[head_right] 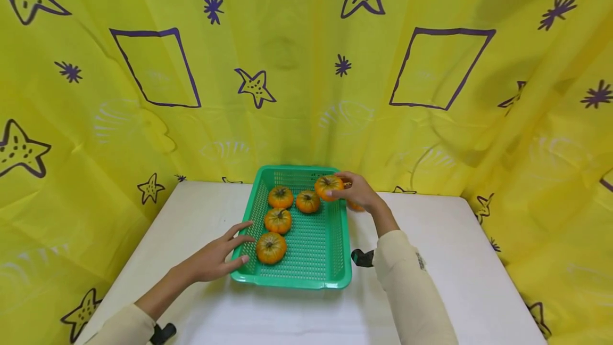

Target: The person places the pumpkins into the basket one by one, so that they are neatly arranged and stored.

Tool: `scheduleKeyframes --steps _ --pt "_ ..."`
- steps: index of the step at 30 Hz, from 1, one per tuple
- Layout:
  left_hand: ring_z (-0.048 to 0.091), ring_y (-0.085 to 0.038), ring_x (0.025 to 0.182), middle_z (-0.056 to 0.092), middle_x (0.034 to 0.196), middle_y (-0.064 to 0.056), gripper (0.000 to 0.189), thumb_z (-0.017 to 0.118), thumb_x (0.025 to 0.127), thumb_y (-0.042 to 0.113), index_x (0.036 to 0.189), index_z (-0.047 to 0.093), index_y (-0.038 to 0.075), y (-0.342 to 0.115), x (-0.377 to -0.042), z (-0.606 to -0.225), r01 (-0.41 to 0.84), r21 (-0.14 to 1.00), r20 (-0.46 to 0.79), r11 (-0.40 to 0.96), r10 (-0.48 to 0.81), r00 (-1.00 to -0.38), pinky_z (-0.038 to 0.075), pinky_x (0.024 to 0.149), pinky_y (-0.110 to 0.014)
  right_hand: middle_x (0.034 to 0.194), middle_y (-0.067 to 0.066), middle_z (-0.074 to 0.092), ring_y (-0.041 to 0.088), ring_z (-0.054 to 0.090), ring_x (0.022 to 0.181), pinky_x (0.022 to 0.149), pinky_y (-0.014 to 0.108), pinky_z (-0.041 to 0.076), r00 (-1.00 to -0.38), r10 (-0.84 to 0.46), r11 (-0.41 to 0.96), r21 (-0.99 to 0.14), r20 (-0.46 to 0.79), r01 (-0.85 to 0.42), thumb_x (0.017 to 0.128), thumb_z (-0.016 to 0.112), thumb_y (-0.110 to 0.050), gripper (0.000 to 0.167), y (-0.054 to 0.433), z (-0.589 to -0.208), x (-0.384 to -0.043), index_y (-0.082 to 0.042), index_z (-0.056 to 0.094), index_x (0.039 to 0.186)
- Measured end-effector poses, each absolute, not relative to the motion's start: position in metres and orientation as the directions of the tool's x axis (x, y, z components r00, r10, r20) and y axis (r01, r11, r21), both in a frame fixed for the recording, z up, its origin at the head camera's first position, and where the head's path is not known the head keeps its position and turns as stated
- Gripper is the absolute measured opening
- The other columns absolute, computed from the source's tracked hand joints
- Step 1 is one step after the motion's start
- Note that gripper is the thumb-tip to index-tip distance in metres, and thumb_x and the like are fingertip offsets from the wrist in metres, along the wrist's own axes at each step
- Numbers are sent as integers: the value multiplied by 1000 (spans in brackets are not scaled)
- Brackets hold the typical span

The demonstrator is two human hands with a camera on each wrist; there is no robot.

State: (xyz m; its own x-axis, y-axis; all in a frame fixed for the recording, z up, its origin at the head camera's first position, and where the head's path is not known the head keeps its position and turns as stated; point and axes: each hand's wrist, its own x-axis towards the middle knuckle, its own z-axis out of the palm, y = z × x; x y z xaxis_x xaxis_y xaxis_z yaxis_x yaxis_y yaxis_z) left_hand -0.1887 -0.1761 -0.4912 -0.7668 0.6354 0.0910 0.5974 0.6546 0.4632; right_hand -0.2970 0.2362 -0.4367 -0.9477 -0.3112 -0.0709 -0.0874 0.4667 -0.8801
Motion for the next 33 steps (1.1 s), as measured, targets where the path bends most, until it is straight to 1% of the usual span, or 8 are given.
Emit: scheduleKeyframes --steps 3,10,17,20,24,27,30,33 --pt "57 -36 129 25 165 -3 47 50 102 49 139 55 21 -176 -188 -491 595 466 88 655 635 -767 54 91 -54 149 29 42 48 49 131 100 50 51 -942 -330 448 -888 -63 -97 93 74 -22 72 231 -436 -297 -1 39 151" --pt "58 -36 129 25 165 -2 47 50 102 50 139 55 21 -177 -188 -491 595 464 92 656 632 -769 54 91 -54 147 29 44 47 54 127 100 51 51 -934 -353 429 -897 -52 -112 92 74 -19 70 217 -436 -299 0 41 150" --pt "57 -36 129 26 165 -3 46 50 103 49 139 55 21 -176 -188 -491 602 460 99 652 636 -765 53 92 -54 145 30 44 44 55 124 103 50 48 -923 -376 364 -929 -79 -69 91 74 -11 68 203 -436 -299 2 40 149" --pt "57 -36 129 26 165 -4 46 51 103 48 139 55 21 -176 -188 -491 605 460 102 650 638 -763 53 91 -54 145 29 45 44 55 124 103 52 47 -920 -383 400 -913 -85 -82 91 75 -14 69 199 -436 -298 2 41 149" --pt "58 -36 128 26 165 -3 46 51 102 48 139 56 21 -176 -188 -491 601 462 103 652 634 -766 54 91 -54 148 27 43 45 47 133 106 56 43 -914 -393 480 -871 -106 -105 90 76 -21 69 194 -435 -298 0 43 148" --pt "58 -36 127 26 165 -3 46 51 102 49 139 56 21 -176 -188 -491 598 467 101 652 632 -768 54 91 -54 147 27 44 45 44 134 107 57 42 -905 -400 533 -840 -147 -99 89 77 -26 70 190 -436 -297 -3 46 147" --pt "58 -36 127 25 165 -3 46 51 103 49 139 56 21 -176 -188 -490 596 469 98 652 632 -769 54 91 -54 143 26 48 43 47 131 104 54 45 -894 -409 580 -809 -184 -99 88 79 -28 69 187 -437 -297 -5 49 145" --pt "59 -36 127 25 165 -3 46 51 102 49 139 56 21 -176 -188 -490 595 468 97 653 631 -770 54 90 -53 140 27 50 42 50 127 100 52 48 -882 -429 602 -790 -196 -116 87 79 -26 67 183 -439 -297 -3 50 143"
